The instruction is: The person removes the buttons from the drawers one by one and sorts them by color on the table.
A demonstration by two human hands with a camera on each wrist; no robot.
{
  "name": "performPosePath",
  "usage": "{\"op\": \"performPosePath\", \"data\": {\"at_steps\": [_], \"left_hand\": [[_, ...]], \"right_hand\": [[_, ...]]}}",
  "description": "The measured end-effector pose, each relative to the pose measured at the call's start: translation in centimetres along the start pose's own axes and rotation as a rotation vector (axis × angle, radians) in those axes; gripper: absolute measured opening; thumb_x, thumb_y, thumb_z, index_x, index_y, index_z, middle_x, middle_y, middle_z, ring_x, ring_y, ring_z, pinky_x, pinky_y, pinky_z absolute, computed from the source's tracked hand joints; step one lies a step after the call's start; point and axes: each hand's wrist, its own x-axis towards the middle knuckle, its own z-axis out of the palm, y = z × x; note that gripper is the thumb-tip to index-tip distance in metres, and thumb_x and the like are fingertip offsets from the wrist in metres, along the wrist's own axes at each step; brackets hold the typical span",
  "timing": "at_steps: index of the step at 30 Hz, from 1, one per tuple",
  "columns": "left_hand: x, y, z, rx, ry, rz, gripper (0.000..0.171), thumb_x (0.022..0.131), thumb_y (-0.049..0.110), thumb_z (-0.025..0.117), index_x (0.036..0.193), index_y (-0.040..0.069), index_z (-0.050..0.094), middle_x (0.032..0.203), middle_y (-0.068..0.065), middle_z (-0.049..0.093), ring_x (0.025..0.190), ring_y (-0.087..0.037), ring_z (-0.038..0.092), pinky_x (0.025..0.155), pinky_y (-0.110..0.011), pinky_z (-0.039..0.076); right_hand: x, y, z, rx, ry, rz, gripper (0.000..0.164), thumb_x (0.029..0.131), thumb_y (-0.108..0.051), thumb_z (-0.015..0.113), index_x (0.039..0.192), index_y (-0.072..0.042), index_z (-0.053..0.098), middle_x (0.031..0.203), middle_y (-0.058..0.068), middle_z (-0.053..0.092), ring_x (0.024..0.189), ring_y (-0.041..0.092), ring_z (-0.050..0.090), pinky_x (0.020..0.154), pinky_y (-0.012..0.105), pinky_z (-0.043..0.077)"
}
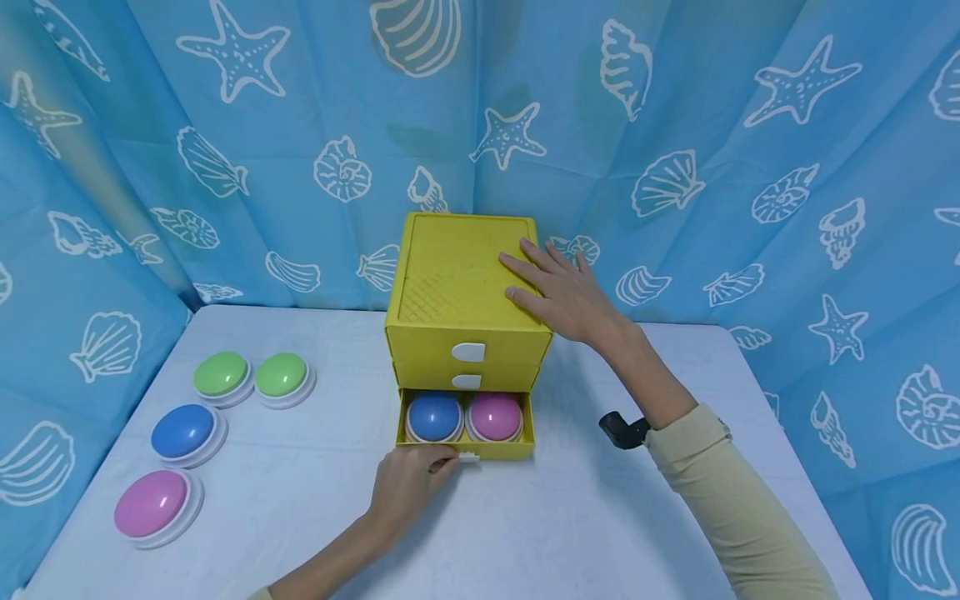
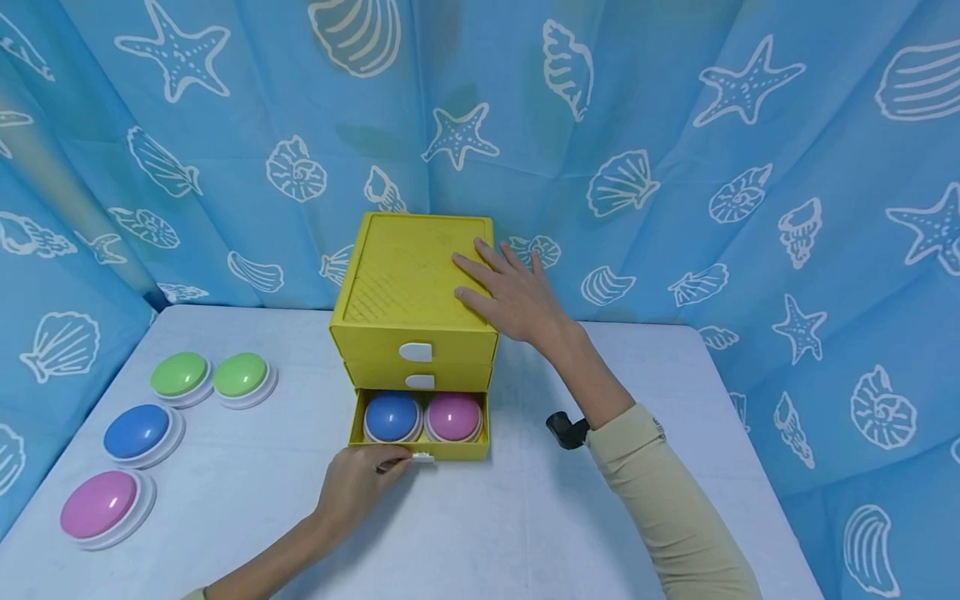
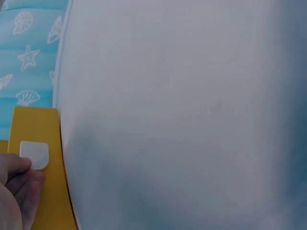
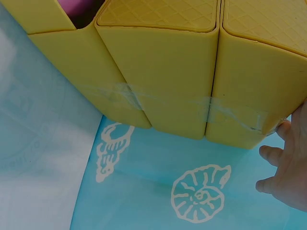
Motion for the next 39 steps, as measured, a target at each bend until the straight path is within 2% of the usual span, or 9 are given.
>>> {"op": "performPosePath", "data": {"at_steps": [6,21,27,33,39], "left_hand": [[-1.2,0.3,0.0,-0.002,0.023,0.034,0.016,0.068,0.012,0.092,0.078,0.014,0.079,0.071,0.006,0.072,0.061,-0.001,0.064,0.052,-0.021,0.053],[-3.7,1.5,-0.7,0.049,0.058,0.102,0.018,0.065,0.012,0.091,0.075,0.018,0.077,0.07,0.01,0.071,0.058,-0.004,0.064,0.05,-0.02,0.051],[-4.3,1.7,-0.9,0.034,0.086,0.097,0.021,0.063,0.009,0.091,0.073,0.019,0.076,0.07,0.011,0.071,0.059,-0.002,0.064,0.052,-0.019,0.052],[-3.8,2.4,-2.3,-0.106,0.088,0.052,0.023,0.065,0.002,0.09,0.077,0.015,0.077,0.074,0.008,0.072,0.064,0.001,0.064,0.058,-0.011,0.051],[-1.8,2.7,-4.5,-0.215,0.061,0.004,0.021,0.069,-0.003,0.088,0.08,0.009,0.076,0.075,0.003,0.073,0.065,0.002,0.064,0.059,-0.007,0.05]], "right_hand": [[0.0,0.0,-0.1,0.003,-0.001,-0.007,0.063,0.104,-0.058,0.031,0.159,-0.029,0.027,0.166,0.004,0.01,0.151,0.037,0.002,0.116,0.063,-0.005],[-0.1,0.1,-0.1,0.011,-0.001,-0.001,0.063,0.103,-0.059,0.03,0.159,-0.029,0.025,0.167,0.003,0.009,0.151,0.036,0.0,0.116,0.062,-0.006],[-0.1,0.1,-0.1,0.011,0.006,-0.003,0.063,0.103,-0.059,0.031,0.159,-0.029,0.026,0.166,0.003,0.01,0.151,0.037,0.001,0.116,0.063,-0.006],[0.0,0.1,0.0,0.004,0.003,-0.001,0.064,0.103,-0.059,0.03,0.159,-0.03,0.025,0.166,0.003,0.009,0.151,0.036,0.001,0.116,0.063,-0.005],[0.0,0.2,0.0,0.009,-0.003,-0.002,0.064,0.103,-0.06,0.03,0.159,-0.03,0.025,0.167,0.003,0.008,0.151,0.036,0.0,0.116,0.062,-0.007]]}}
